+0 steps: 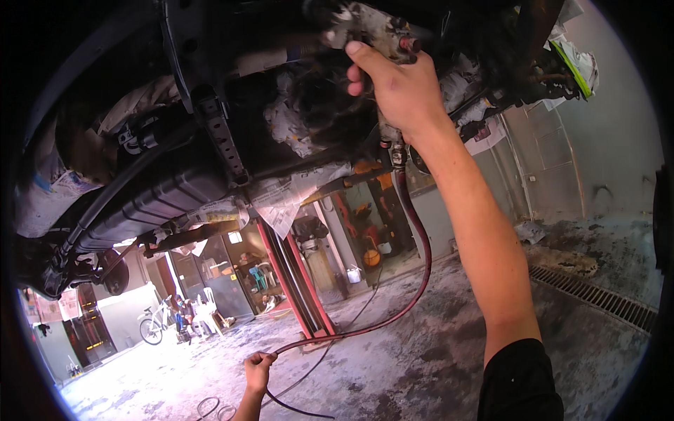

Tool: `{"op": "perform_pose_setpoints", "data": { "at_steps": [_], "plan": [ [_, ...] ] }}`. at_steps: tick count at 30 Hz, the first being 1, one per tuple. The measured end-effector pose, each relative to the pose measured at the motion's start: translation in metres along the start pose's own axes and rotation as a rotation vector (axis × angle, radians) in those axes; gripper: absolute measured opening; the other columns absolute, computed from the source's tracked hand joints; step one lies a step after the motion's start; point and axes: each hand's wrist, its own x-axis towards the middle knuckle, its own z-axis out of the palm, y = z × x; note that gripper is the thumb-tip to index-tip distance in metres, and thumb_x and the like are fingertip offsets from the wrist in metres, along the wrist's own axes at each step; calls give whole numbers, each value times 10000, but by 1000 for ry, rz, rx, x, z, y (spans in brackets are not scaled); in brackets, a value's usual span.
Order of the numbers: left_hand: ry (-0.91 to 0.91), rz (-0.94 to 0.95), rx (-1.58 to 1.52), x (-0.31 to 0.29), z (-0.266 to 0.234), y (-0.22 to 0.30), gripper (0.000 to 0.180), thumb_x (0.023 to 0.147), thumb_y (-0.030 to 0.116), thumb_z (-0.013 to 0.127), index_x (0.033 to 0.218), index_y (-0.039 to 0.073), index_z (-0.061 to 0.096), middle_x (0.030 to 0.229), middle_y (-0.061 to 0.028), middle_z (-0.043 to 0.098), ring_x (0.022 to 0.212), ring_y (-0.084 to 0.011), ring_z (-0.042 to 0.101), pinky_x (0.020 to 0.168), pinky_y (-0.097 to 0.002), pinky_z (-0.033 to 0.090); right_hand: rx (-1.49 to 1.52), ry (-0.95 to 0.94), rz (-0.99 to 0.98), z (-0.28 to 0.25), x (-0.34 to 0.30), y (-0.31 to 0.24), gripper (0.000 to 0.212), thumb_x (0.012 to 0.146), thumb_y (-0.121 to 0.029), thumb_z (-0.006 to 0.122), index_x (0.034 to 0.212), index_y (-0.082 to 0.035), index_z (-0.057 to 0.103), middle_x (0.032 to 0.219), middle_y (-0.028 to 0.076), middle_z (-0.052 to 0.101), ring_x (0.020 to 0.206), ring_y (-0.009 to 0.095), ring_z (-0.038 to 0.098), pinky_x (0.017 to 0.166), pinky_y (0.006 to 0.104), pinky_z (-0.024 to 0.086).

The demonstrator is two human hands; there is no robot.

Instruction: The person uses a handheld spray gun connected to a hose to apply a coating to the undercarriage of a car raised on a lift. The person moves the spray gun along the underside, covering various components while holding the hose with the other hand.

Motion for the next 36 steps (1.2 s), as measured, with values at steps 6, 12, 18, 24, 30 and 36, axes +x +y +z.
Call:
{"op": "perform_pose_setpoints", "data": {
  "at_steps": [6, 12, 18, 24, 30, 36],
  "plan": [
    [-23, 13, 17, -12, 2, 11, 180, 879, 103, 800, 754, 36, 689, 694, 31, 630, 622, -55, 493, 602, -248, 380, 201, -90, -56, 17, -10, -14, 227, 968, -240, 723, 1054, -32, 752, 834, 78, 734, 723, 149, 699, 667, 290, 496],
    [-31, 4, -2, -18, -10, 9, 183, 873, 117, 802, 757, 37, 686, 704, 26, 633, 632, -56, 501, 611, -248, 383, 81, -31, -61, 15, -5, -14, 213, 966, -220, 716, 1014, -14, 738, 818, 69, 728, 692, 140, 682, 677, 301, 517],
    [-21, -1, -29, -19, -20, 11, 166, 878, 125, 792, 783, 31, 693, 701, 27, 623, 625, -60, 488, 609, -246, 378, -203, 117, -97, 1, 1, 7, 204, 971, -206, 718, 980, -2, 728, 784, 52, 712, 670, 119, 667, 635, 287, 527],
    [1, 25, 12, -19, -28, 18, 156, 886, 108, 770, 776, 32, 688, 696, 29, 615, 618, -55, 477, 590, -245, 362, -118, 146, -99, 6, 1, 15, 199, 976, -196, 709, 949, 1, 723, 766, 48, 703, 646, 115, 662, 629, 277, 528],
    [2, 31, 10, -24, -36, 22, 167, 888, 118, 774, 768, 41, 687, 681, 36, 603, 602, -48, 460, 573, -244, 339, 166, -12, -63, 29, -7, 3, 181, 966, -204, 693, 868, -52, 686, 687, 24, 675, 607, 133, 661, 599, 304, 536],
    [13, 34, 13, -27, -42, 22, 169, 888, 130, 788, 773, 50, 693, 690, 42, 601, 609, -42, 456, 577, -242, 336, 234, -24, -83, 44, -10, 0, 183, 969, -198, 700, 899, -29, 688, 720, 32, 689, 622, 128, 666, 606, 294, 542]
  ]
}}
